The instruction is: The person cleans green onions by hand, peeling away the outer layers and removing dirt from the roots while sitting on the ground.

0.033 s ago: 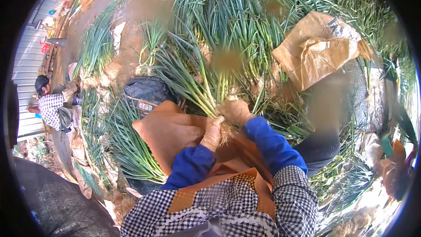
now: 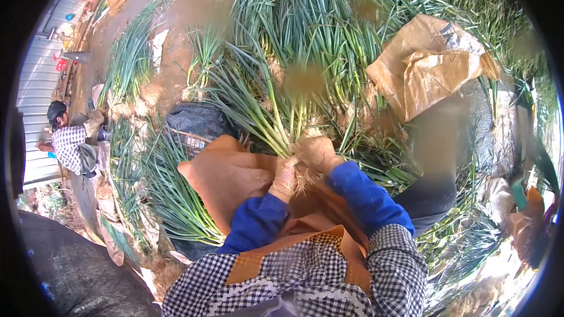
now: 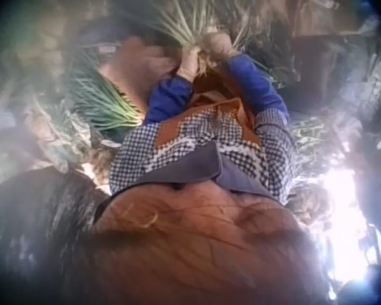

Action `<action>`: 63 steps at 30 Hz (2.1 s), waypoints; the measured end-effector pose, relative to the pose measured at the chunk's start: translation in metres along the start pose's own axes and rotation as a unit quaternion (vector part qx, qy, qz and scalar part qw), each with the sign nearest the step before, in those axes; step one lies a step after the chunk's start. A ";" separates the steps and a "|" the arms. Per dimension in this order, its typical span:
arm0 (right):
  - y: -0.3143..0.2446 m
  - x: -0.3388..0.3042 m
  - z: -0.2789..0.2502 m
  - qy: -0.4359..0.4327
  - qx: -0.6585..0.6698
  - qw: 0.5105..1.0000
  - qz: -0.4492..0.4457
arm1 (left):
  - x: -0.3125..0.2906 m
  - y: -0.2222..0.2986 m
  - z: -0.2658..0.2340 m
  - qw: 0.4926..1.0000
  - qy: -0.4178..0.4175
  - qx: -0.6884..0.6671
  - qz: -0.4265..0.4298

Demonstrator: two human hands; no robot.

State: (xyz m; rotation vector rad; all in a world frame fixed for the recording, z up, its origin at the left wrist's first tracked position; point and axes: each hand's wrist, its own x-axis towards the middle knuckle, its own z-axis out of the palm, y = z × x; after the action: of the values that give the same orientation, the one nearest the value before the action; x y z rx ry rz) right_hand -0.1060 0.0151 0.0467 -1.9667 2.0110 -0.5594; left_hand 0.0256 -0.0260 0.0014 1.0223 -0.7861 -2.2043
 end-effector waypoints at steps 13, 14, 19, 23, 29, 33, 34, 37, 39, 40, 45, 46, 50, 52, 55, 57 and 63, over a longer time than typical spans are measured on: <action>0.031 0.041 0.020 -0.128 0.061 0.989 0.040 | -0.004 0.019 -0.002 0.958 0.027 -0.215 -0.190; 0.032 0.023 0.026 -0.054 0.054 0.994 -0.076 | -0.002 0.023 -0.004 0.950 0.029 -0.249 -0.185; 0.078 -0.027 -0.012 -0.205 0.153 0.967 0.015 | -0.016 0.106 0.026 0.868 -0.135 -0.459 -0.132; 0.110 0.042 -0.011 -0.156 -0.059 0.931 0.325 | -0.015 0.114 0.029 0.859 -0.235 -0.454 -0.022; 0.189 0.047 0.026 0.028 0.119 0.939 0.322 | 0.013 0.058 0.020 0.893 -0.237 -0.358 -0.137; 0.119 0.010 -0.041 -0.038 0.670 0.685 0.283 | -0.009 0.057 0.026 0.959 -0.042 -0.237 -0.149; 0.099 0.004 -0.039 -0.074 0.603 0.739 0.291 | -0.009 0.047 0.027 0.967 -0.064 -0.173 -0.174; 0.061 -0.008 -0.012 -0.018 0.527 0.823 0.212 | -0.016 0.006 0.032 0.948 -0.121 -0.158 -0.248; 0.105 -0.011 0.021 0.037 0.524 0.808 0.265 | -0.016 -0.028 0.049 0.966 -0.063 -0.127 -0.217; 0.144 -0.019 0.040 0.082 0.465 0.827 0.305 | -0.017 -0.031 0.068 0.964 -0.052 -0.102 -0.240; 0.060 0.013 0.020 -0.032 0.201 0.954 0.219 | -0.002 -0.034 0.025 0.980 0.030 -0.084 -0.176; 0.044 0.006 0.012 -0.073 0.334 0.912 0.226 | 0.000 -0.025 0.022 0.975 0.033 -0.139 -0.169; 0.020 0.015 -0.030 -0.006 0.451 0.823 0.344 | -0.017 -0.007 0.013 0.986 0.012 -0.080 -0.148; 0.132 -0.004 0.031 0.002 0.123 0.938 0.324 | -0.011 -0.025 0.065 0.983 -0.035 -0.071 -0.168; 0.069 0.044 0.010 -0.063 -0.005 0.976 0.210 | -0.001 -0.035 0.015 0.996 -0.037 -0.066 -0.042; 0.067 0.027 0.023 0.026 0.114 0.963 0.241 | -0.004 -0.020 0.026 0.993 -0.012 -0.073 -0.087; 0.030 -0.084 -0.029 -0.164 0.578 0.731 0.324 | 0.008 -0.019 -0.003 0.980 0.007 -0.185 -0.066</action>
State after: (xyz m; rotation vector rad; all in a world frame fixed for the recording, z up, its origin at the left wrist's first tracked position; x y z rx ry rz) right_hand -0.1431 0.1009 0.0529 -0.5064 1.3378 -0.8734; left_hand 0.0190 -0.0200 -0.0170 0.9203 -0.2882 -2.3359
